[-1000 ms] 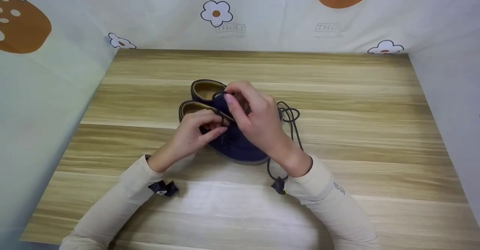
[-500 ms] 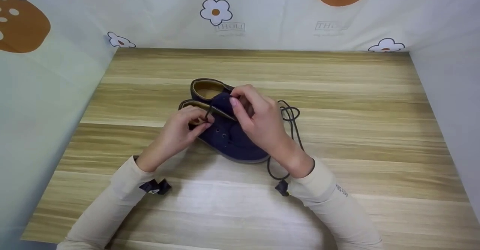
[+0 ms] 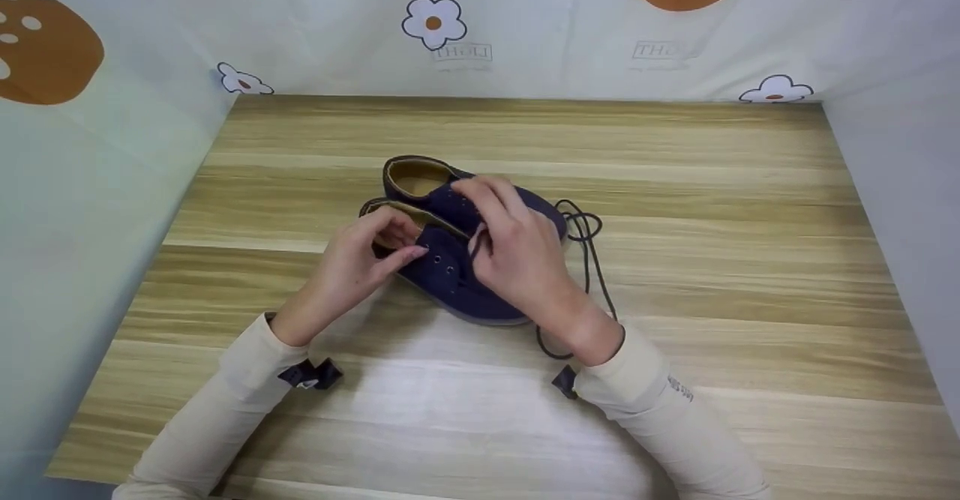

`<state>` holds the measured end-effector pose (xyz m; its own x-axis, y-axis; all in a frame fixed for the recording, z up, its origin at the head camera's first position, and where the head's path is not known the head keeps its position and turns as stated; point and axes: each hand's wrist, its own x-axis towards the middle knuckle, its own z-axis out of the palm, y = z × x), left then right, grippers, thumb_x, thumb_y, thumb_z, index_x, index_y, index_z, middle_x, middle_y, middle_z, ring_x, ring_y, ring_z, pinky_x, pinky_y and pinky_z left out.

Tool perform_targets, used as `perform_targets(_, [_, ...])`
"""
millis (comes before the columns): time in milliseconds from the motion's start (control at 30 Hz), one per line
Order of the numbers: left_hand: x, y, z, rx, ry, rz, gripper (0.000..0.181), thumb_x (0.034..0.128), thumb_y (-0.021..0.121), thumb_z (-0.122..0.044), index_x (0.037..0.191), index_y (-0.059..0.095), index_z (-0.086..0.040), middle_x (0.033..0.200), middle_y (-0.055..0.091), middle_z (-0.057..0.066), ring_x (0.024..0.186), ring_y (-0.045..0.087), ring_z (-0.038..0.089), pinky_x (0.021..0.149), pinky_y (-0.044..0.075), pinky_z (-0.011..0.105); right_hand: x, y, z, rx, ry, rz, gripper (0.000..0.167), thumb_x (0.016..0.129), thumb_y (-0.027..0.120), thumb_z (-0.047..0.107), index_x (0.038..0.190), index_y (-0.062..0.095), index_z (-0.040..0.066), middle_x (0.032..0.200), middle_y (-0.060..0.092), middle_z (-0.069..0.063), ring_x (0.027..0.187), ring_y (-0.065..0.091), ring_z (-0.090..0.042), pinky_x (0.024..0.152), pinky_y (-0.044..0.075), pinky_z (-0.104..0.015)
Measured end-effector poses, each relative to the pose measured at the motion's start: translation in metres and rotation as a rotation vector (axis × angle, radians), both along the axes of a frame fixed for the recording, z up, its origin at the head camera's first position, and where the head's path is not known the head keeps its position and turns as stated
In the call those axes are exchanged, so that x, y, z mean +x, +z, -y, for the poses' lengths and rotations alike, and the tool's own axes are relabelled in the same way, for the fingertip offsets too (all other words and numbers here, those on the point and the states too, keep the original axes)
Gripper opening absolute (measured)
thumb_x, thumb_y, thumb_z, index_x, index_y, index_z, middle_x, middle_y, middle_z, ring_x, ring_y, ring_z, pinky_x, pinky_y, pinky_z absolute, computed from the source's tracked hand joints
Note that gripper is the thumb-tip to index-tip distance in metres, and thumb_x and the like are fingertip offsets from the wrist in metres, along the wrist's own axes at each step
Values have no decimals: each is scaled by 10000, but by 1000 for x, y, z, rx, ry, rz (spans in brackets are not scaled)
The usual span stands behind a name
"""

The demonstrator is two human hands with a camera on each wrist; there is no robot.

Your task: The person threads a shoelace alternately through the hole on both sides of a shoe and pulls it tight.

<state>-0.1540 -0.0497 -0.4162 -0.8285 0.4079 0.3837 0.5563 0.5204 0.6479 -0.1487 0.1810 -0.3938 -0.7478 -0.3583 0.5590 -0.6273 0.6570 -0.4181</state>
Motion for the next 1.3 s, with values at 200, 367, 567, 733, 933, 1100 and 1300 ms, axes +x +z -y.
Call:
perform_targets(200, [0,-1,1,-65,7,-59,66,876,738,-136,929,734,-96,907,740,16,865,671,159,821,535,285,15,15,-3,505,70,184,839,690,667,-120,1451,473,174,1418,492,-159,922,630,-323,632,522,-413])
perform_targets(367, [1,0,-1,-53,-16,-78,131,886,706,-88,1011,743,-101,980,752,17,938,675,173,879,529,315,22,19,0,527,69,157,630,729,617,-137,1316,598,88,1364,548,-145,1132,556,-347,862,474,-475])
perform_targets(567, [3,-1,-5,35,-27,-14,157,869,735,-73,1008,663,-53,953,743,58,871,712,144,793,562,191,15,0,18,250,65,39,236,887,623,5,1106,684,70,1160,675,-78,1027,606,-274,895,487,-431])
perform_targets(733, [4,-3,-8,103,-22,3,172,843,761,-87,922,618,-32,889,711,82,818,697,156,733,561,174,9,-16,26,169,73,-31,164,869,731,104,1030,698,107,1022,730,-19,927,634,-220,824,488,-390])
perform_targets(933, [6,-2,-6,151,-3,10,183,829,773,-118,885,619,-37,870,693,76,807,697,153,726,563,175,4,-22,28,131,82,-96,128,845,772,148,963,727,127,903,754,3,829,633,-190,786,474,-369])
perform_targets(1100, [3,-4,-3,152,32,-14,134,861,746,-149,911,663,-57,904,710,54,844,685,129,756,561,179,2,-19,26,117,86,-147,71,847,778,186,897,762,139,800,752,11,729,598,-173,757,455,-356])
perform_targets(1300, [-3,-7,2,-65,78,-81,159,924,687,-183,1068,712,-119,1059,726,-4,1000,640,148,915,519,280,2,-7,19,140,52,-176,83,856,764,151,935,789,145,796,749,5,734,597,-190,722,458,-365])
